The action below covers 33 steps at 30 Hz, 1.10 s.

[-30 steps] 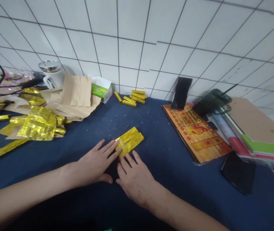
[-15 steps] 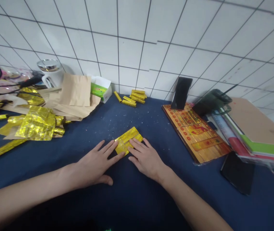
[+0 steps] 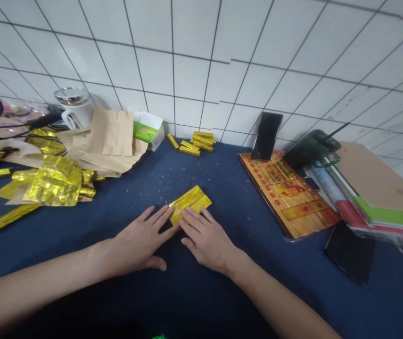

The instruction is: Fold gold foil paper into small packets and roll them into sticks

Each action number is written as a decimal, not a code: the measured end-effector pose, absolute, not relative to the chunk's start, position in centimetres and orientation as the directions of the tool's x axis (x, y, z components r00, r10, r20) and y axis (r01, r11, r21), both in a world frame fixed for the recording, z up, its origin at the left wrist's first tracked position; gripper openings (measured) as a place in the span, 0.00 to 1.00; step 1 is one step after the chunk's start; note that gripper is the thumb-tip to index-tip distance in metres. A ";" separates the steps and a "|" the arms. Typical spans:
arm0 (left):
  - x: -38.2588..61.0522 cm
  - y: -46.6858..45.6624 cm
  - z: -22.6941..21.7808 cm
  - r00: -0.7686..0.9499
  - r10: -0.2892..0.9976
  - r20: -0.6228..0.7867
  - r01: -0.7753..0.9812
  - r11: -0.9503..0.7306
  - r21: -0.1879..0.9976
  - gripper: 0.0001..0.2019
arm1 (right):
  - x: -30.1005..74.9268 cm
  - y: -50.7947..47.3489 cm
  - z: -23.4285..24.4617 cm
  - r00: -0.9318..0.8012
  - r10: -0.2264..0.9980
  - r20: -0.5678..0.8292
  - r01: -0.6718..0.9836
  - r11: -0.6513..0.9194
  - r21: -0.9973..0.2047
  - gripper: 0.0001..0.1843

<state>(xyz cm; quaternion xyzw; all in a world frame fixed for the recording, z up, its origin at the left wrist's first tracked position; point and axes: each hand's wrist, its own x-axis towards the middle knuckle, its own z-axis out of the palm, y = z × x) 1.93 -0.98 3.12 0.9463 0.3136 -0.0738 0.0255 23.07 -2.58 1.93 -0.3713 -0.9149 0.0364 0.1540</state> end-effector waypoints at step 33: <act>3.0 0.9 2.6 0.774 0.633 0.013 0.632 -0.772 -0.074 0.33 | 22.5 -3.9 1.8 -0.705 0.653 0.278 0.585 0.756 -0.293 0.18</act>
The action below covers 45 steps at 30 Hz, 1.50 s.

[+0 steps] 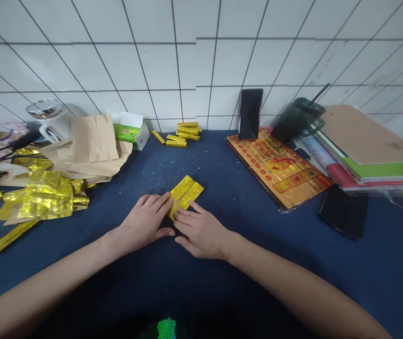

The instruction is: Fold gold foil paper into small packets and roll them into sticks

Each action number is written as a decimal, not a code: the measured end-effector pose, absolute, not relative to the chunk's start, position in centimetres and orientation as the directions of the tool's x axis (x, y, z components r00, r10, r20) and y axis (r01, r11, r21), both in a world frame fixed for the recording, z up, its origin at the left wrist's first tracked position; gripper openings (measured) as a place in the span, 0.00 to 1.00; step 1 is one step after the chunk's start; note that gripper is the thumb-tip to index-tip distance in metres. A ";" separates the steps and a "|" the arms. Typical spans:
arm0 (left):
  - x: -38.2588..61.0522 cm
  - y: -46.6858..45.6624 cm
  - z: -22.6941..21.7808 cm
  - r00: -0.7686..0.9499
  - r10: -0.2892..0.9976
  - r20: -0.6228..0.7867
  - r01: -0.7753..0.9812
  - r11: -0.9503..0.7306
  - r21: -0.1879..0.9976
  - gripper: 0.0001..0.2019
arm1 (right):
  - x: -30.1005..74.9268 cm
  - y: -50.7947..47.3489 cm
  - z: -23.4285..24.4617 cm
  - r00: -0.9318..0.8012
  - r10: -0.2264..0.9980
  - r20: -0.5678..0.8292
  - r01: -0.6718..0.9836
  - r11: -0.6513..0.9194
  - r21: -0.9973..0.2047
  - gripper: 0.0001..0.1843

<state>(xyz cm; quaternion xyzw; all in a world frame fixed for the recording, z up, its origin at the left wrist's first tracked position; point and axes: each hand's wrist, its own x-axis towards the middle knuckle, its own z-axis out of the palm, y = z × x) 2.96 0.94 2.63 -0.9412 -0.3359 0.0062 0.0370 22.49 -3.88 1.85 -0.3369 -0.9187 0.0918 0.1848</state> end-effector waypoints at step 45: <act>0.9 2.9 3.5 0.841 0.533 -0.090 0.540 -0.817 0.201 0.19 | 21.1 -5.0 4.0 -0.679 0.721 0.138 0.490 0.585 -0.647 0.23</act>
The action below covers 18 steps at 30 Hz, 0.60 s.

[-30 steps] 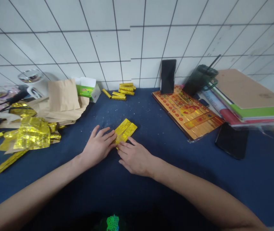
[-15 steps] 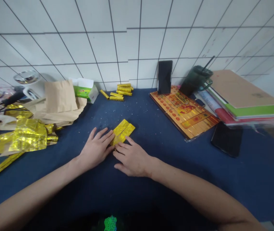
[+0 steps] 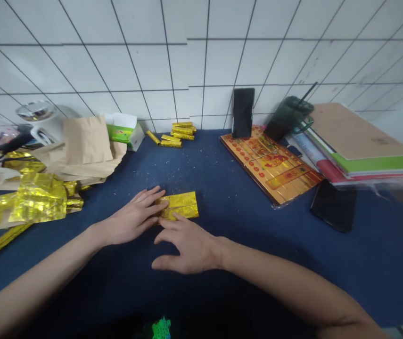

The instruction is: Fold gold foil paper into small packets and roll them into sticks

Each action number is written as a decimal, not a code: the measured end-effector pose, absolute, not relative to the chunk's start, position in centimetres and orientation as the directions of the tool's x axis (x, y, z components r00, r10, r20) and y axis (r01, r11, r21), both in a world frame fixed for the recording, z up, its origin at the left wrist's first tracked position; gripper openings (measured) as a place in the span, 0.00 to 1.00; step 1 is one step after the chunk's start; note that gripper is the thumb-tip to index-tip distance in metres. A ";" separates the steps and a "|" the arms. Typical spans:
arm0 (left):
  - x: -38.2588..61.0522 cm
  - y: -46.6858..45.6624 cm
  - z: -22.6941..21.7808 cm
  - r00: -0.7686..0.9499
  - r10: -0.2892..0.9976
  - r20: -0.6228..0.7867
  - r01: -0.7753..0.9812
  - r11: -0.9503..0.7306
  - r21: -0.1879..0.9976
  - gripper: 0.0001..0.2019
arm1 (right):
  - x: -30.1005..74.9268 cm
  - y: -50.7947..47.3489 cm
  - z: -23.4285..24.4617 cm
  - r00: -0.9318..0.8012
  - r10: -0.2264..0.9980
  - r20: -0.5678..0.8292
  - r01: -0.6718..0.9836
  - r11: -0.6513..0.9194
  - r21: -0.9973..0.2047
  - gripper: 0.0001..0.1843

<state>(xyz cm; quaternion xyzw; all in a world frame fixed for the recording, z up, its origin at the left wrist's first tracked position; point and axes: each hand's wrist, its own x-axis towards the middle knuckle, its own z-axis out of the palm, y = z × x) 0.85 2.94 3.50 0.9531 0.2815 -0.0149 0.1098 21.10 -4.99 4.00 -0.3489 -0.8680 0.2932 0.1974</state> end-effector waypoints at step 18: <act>2.0 1.7 4.2 0.811 0.585 0.032 0.584 -0.803 -0.121 0.22 | 21.8 -3.8 2.9 -0.559 0.814 0.162 0.817 0.573 -0.062 0.17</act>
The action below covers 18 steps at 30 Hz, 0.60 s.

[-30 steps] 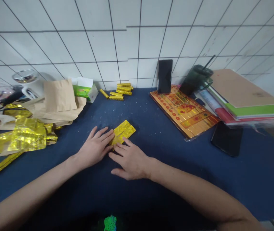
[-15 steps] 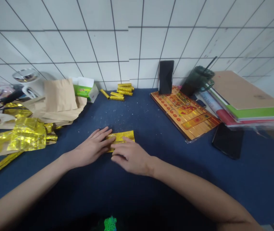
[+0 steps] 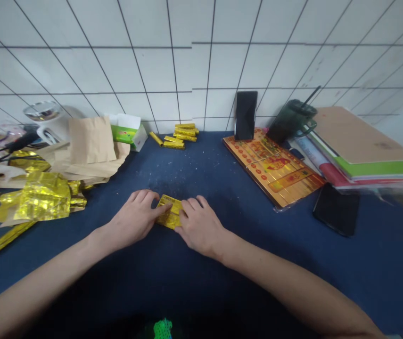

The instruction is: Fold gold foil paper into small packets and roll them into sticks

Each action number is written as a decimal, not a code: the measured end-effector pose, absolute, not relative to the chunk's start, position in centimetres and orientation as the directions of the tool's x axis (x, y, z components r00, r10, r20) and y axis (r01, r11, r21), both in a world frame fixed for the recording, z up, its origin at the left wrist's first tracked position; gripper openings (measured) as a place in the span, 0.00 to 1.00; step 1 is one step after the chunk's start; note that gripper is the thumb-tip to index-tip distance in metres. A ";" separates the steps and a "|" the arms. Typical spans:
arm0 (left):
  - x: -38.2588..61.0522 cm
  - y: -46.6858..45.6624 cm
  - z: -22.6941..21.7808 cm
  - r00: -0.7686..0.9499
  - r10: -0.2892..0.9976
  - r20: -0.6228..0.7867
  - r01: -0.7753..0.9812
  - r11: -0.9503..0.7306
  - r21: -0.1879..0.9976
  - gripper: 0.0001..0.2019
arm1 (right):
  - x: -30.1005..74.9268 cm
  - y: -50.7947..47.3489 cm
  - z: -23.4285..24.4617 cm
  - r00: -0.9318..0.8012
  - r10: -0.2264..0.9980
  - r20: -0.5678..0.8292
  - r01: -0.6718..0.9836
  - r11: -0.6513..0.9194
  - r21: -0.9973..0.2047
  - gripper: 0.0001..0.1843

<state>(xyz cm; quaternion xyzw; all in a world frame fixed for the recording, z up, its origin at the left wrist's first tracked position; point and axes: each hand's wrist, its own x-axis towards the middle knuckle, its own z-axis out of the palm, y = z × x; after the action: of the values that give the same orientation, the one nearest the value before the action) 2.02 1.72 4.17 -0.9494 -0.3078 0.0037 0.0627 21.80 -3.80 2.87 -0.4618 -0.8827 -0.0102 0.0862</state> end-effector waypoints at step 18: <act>2.8 0.7 3.0 0.787 0.618 -0.006 0.617 -0.786 -0.022 0.12 | 21.2 -3.1 2.5 -0.590 0.755 0.286 0.712 0.653 -0.256 0.22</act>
<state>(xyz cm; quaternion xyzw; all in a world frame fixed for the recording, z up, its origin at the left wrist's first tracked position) 2.79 0.73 2.95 -0.9451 -0.3266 0.0063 0.0094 21.23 -3.06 2.50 -0.4123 -0.8897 0.0570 0.1874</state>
